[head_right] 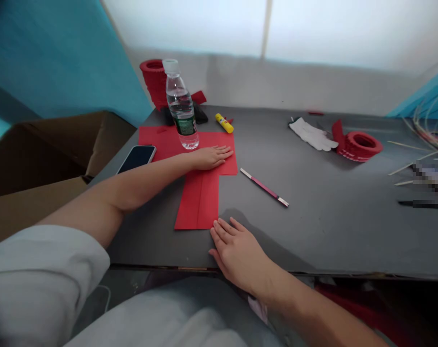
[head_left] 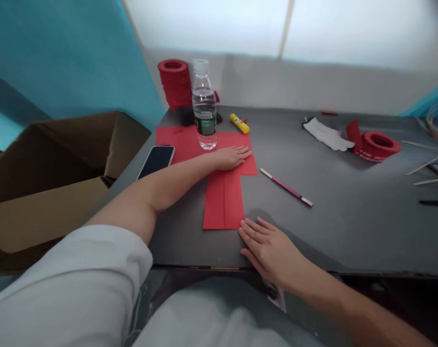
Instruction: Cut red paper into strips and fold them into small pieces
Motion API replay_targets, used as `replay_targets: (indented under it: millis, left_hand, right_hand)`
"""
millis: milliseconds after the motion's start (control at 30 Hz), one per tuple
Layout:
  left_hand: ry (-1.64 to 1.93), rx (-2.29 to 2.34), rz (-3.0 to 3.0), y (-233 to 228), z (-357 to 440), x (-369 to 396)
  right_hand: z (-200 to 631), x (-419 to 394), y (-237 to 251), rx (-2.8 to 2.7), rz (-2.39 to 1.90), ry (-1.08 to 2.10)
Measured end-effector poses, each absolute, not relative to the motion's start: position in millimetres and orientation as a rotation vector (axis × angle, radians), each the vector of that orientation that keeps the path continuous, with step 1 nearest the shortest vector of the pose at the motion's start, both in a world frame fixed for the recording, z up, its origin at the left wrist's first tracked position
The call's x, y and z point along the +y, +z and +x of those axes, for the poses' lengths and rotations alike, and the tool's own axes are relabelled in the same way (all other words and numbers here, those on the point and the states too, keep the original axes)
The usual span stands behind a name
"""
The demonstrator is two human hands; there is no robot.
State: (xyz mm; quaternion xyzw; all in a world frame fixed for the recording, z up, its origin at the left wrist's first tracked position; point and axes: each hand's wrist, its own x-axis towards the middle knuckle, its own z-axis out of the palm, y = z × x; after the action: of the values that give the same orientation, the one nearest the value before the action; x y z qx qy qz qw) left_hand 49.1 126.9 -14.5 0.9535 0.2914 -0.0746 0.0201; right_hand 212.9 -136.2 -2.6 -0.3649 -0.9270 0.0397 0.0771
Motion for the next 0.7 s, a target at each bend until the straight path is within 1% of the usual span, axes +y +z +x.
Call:
replay_targets:
  millis: [100, 200, 300, 367, 433, 500, 600, 700]
  left_hand:
    - [-0.236, 0.949, 3.032, -13.6, 53.6, 135.0]
    - [-0.126, 0.998, 3.172, -10.9, 59.5, 136.0]
    - [0.033, 1.067, 3.244, -1.3, 66.7, 123.9]
    - [0.032, 1.044, 3.245, 8.6, 70.1, 107.3]
    - [-0.104, 0.891, 3.231, 18.4, 69.1, 85.5]
    - [-0.238, 0.615, 3.175, 25.7, 61.7, 61.3]
    - [-0.235, 0.447, 3.045, 28.1, 40.8, 28.9]
    - [-0.176, 0.468, 2.962, 21.8, 19.3, 8.7]
  right_hand:
    - [211.3, -136.1, -0.4, -2.790, -1.126, 0.163]
    - [210.7, -134.9, 1.3, -2.816, -1.149, 0.210]
    - [215.7, -132.0, 2.7, -2.833, -1.114, 0.246]
    - [223.5, -128.6, 4.6, -2.836, -1.028, 0.287]
    - [234.2, -124.4, 7.5, -2.829, -0.916, 0.349]
    - [246.4, -119.7, 10.5, -2.800, -0.865, 0.415]
    - [264.0, -111.4, 13.5, -2.743, -0.951, 0.459]
    - [275.1, -98.9, 14.3, -2.720, -1.035, 0.414]
